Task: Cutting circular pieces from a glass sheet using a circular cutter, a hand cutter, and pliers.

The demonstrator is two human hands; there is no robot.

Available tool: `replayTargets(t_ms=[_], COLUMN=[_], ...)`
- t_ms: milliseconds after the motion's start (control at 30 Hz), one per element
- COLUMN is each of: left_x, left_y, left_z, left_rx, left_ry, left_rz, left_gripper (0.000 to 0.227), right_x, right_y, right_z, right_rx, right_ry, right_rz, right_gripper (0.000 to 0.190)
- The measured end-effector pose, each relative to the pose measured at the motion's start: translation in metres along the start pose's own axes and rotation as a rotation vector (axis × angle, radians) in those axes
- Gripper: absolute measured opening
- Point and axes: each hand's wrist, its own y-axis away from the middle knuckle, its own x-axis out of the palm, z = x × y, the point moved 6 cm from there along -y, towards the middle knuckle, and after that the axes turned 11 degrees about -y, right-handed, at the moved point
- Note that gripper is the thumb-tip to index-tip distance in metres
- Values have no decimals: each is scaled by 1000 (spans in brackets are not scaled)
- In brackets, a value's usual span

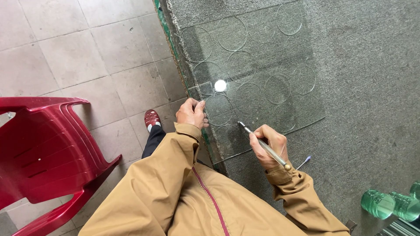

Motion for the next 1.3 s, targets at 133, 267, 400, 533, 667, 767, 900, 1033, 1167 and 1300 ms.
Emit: replayTargets(t_ms=[133, 267, 400, 533, 667, 767, 900, 1033, 1167, 1300], left_x=[2, 4, 2, 1, 0, 3, -3, -2, -6, -7], left_y=[-4, -5, -4, -1, -1, -5, 0, -11, -62, -122], left_z=[4, 8, 4, 2, 2, 6, -6, 2, 19, 5], left_rx=[8, 3, 18, 8, 10, 26, 39, -12, -32, -38], left_ry=[-11, -2, -3, 7, 11, 6, -49, -239, 105, 408], left_rz=[-7, -4, 3, 0, -3, 3, 32, 88, 85, 180], left_gripper=[24, 24, 25, 25, 25, 25, 26, 23, 28, 39], right_x=[-2, -4, -5, -8, -12, -18, -26, -23, -24, 5], right_y=[4, 11, 17, 23, 38, 54, 83, 88, 110, 169], right_z=[12, 0, -1, 1, -7, -6, -17, -4, -5, -19], right_rx=[-1, 6, -11, -16, 6, 36, 72, 81, 169, 537], right_ry=[-10, 9, 13, 7, 3, 2, 28, 22, -97, -224], right_rz=[-3, 8, 12, 17, 18, 15, 16, 0, -147, -247], right_gripper=[21, 21, 21, 23, 22, 22, 22, 28, 11, 19])
